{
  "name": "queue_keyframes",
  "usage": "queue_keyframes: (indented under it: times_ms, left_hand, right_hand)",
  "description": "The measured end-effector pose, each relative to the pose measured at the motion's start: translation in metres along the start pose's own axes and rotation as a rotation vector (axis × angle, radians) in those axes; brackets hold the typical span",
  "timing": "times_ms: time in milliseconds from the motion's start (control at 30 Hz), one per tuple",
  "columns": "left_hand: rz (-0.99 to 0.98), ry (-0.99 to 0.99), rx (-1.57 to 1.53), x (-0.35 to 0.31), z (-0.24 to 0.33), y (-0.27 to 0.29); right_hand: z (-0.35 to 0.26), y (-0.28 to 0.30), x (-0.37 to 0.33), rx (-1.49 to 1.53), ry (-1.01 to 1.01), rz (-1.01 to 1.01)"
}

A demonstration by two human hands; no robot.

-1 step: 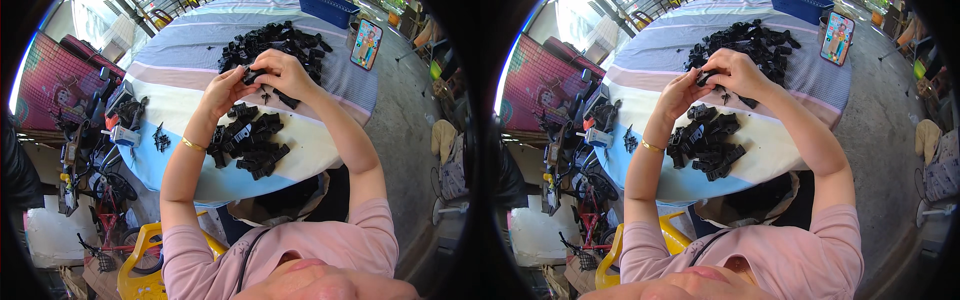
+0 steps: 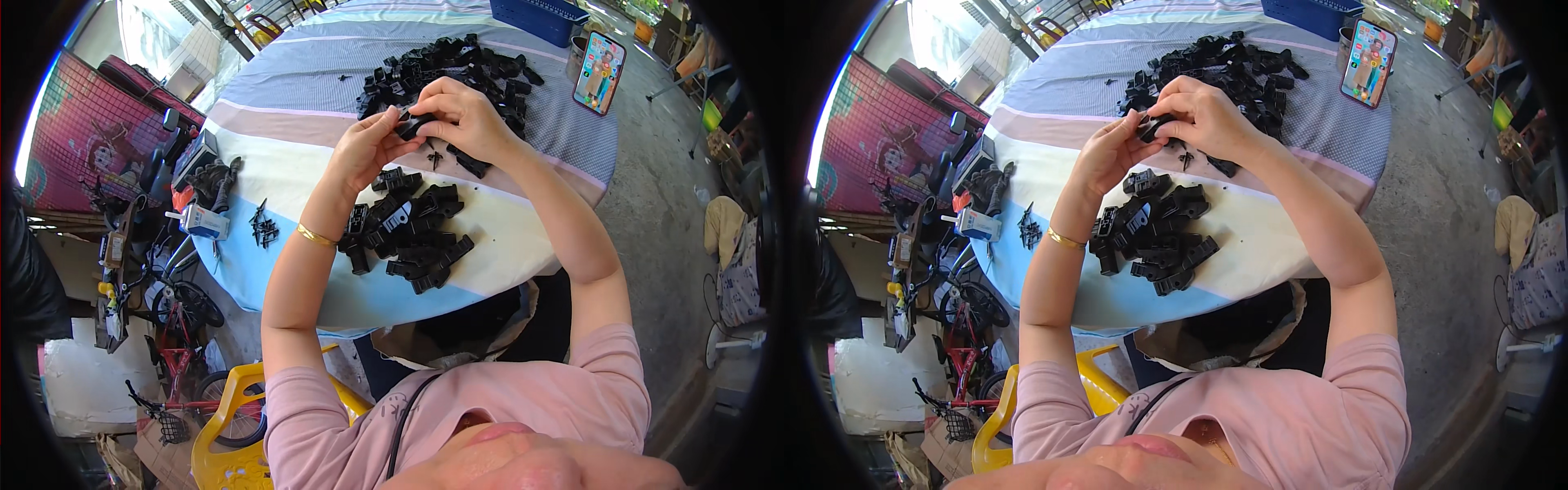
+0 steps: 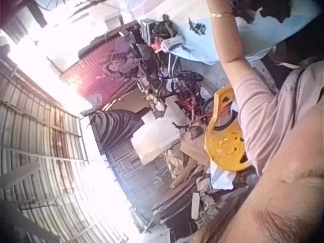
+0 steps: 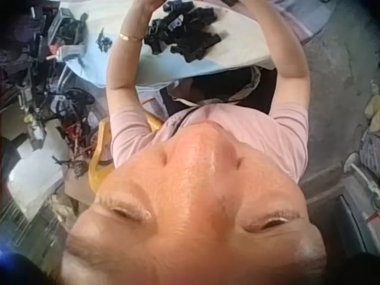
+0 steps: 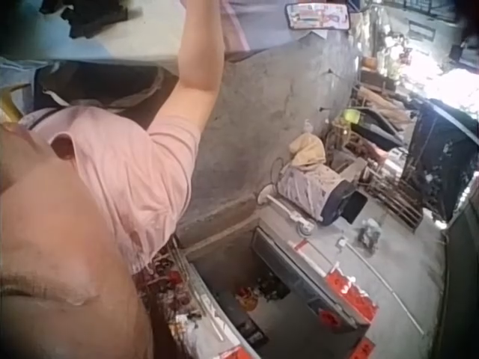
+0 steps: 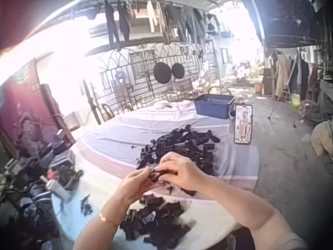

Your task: Assembling small black plastic components at a workstation.

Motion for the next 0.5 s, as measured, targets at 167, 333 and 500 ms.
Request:
queue_keyframes:
  times_ms: [167,333,500]
  left_hand:
    - [0.062,-0.084,0.139,-0.005,0.004,0.000]
    - [0.111,-0.497,0.549,-0.015,0.028,-0.006]
    - [0.156,-0.609,0.688,-0.021,0.037,-0.007]
  right_hand:
    - [0.001,-0.001,-0.002,-0.069,0.035,0.012]
    - [0.013,0.004,-0.003,0.111,-0.200,0.143]
    - [0.021,-0.006,-0.008,0.098,-0.180,0.057]
Point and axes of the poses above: each hand's wrist, its own x-axis towards the middle knuckle, its own y-axis out of the back of the hand, z = x × y, the point moved 10 cm from there along x, towards the middle knuckle, and after that the axes turned 14 degrees about z, right-handed, at the moved point
